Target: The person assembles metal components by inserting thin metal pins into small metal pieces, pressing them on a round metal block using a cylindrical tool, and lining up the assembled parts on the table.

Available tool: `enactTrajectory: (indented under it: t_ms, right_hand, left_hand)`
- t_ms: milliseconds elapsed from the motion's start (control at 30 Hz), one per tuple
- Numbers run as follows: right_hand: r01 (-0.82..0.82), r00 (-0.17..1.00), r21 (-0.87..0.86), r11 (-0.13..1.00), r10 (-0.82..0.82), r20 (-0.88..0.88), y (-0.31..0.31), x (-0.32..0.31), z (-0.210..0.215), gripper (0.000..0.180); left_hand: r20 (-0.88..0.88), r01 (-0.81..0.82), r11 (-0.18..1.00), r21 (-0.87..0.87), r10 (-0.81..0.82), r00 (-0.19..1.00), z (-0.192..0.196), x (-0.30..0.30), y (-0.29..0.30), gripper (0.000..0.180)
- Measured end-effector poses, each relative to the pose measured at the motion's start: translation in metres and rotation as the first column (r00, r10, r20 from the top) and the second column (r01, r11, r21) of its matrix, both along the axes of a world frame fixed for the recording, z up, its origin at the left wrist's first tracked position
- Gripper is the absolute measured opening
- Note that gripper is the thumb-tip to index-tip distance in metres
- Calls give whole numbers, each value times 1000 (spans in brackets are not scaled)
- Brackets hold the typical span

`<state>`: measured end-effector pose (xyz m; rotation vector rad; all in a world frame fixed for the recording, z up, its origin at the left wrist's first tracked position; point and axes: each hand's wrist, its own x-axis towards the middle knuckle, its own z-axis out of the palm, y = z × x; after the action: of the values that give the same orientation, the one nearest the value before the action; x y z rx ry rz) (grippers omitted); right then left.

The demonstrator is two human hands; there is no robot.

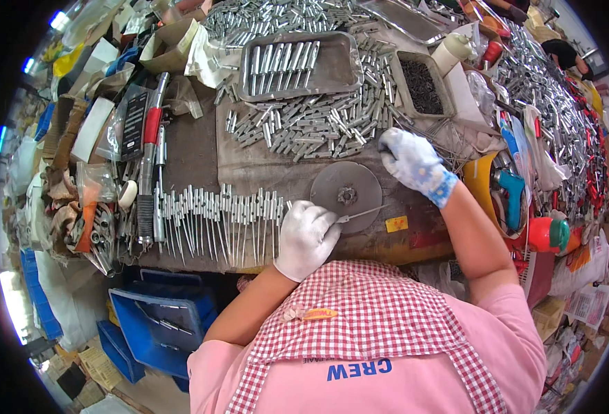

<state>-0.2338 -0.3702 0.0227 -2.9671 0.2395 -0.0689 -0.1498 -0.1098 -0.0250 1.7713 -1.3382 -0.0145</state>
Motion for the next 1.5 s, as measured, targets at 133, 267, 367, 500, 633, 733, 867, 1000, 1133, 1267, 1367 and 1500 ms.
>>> enactTrajectory:
  t_ms: [133, 267, 367, 500, 633, 733, 867, 1000, 1133, 1267, 1367, 1500]
  right_hand:
    - [-31, 913, 640, 768, -239, 331, 47, -34, -1, 21]
    - [-236, 939, 569, 788, 34, 342, 70, -51, -26, 23]
    - [-176, 941, 513, 840, -9, 337, 86, -52, -37, 19]
    - [-149, 961, 286, 947, 71, 267, 91, -39, -38, 16]
    - [-191, 950, 194, 962, 132, 281, 91, -38, -41, 13]
    - [-179, 965, 150, 972, 144, 221, 93, -30, -26, 17]
    - [-87, 980, 103, 991, 104, -170, 94, -9, -6, 17]
    - [-91, 983, 94, 991, 105, -149, 93, -9, -11, 16]
    - [-124, 992, 63, 990, 126, -26, 98, -24, -19, 13]
    - [-80, 984, 47, 996, 71, 166, 101, -35, -32, 14]
    - [-56, 998, 126, 990, 53, 30, 100, -22, -15, 16]
    - [-28, 992, 119, 993, 42, -122, 97, -16, -1, 25]
  left_hand:
    - [109, -15, 996, 85, 5, 994, -6, -1, -4, 16]
    - [114, -10, 996, 86, 0, 993, -7, -1, -4, 16]
    - [120, -16, 997, 73, 7, 993, -6, -1, -4, 18]
    - [109, -17, 997, 73, 9, 994, -8, -2, -3, 21]
    - [90, -7, 997, 83, -1, 996, -7, -2, -2, 22]
    - [105, 1, 997, 77, -9, 994, -7, -1, -6, 23]
    - [109, 41, 996, 80, -49, 993, -10, 3, -5, 25]
    - [144, 22, 998, 52, -30, 989, -12, 1, -6, 24]
    - [150, 0, 999, 49, -8, 989, -9, 0, -6, 23]
    - [139, 18, 999, 49, -25, 990, -8, 0, -9, 21]
    - [161, 38, 998, 44, -45, 986, -11, 1, -7, 19]
    - [177, 40, 998, 43, -47, 983, -12, 2, -8, 16]
